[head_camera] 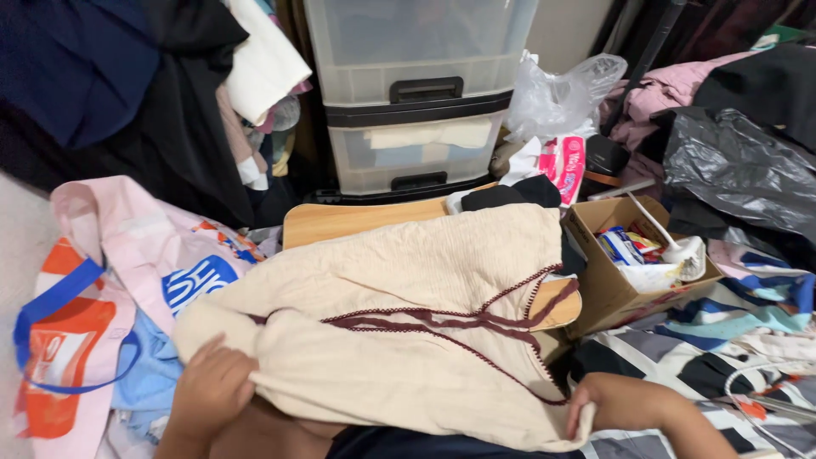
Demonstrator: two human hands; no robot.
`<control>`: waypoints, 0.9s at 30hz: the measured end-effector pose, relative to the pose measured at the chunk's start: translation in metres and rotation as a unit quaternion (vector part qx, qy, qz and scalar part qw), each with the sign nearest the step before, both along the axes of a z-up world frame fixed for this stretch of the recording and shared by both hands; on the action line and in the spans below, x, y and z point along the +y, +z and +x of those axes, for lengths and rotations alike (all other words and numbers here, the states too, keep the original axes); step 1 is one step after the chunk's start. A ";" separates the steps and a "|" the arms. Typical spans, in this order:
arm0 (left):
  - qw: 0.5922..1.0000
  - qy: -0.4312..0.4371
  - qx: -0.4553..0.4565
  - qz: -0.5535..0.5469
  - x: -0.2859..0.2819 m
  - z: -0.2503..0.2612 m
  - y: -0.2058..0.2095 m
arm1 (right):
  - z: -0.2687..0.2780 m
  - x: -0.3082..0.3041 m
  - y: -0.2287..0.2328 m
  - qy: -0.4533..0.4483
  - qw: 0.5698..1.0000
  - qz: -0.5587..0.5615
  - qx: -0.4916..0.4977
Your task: The person folds a white t-shirt and a black pair of shorts on a wooden lap desk, then folds a beige pair of pants. The folded items are stacked on the desk.
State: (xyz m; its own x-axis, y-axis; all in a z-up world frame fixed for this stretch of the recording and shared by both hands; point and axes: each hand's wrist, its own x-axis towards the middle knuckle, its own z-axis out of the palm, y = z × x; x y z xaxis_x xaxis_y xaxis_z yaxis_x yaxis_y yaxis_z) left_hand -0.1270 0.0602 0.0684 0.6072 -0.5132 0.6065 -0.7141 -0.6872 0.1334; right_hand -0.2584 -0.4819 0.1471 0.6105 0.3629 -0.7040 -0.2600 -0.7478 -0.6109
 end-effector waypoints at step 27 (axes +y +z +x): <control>0.808 0.100 0.485 -0.319 0.103 -0.047 -0.019 | 0.067 -0.136 -0.019 -0.427 0.838 0.280 -0.191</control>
State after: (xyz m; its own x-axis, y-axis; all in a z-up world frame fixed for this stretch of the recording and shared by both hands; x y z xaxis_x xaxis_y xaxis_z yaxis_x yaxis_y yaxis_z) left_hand -0.1742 0.1632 0.0496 0.9880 -0.1163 -0.1018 0.0559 -0.3455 0.9367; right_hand -0.1913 -0.6176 0.1283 0.9579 -0.1141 -0.2634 -0.2602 0.0427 -0.9646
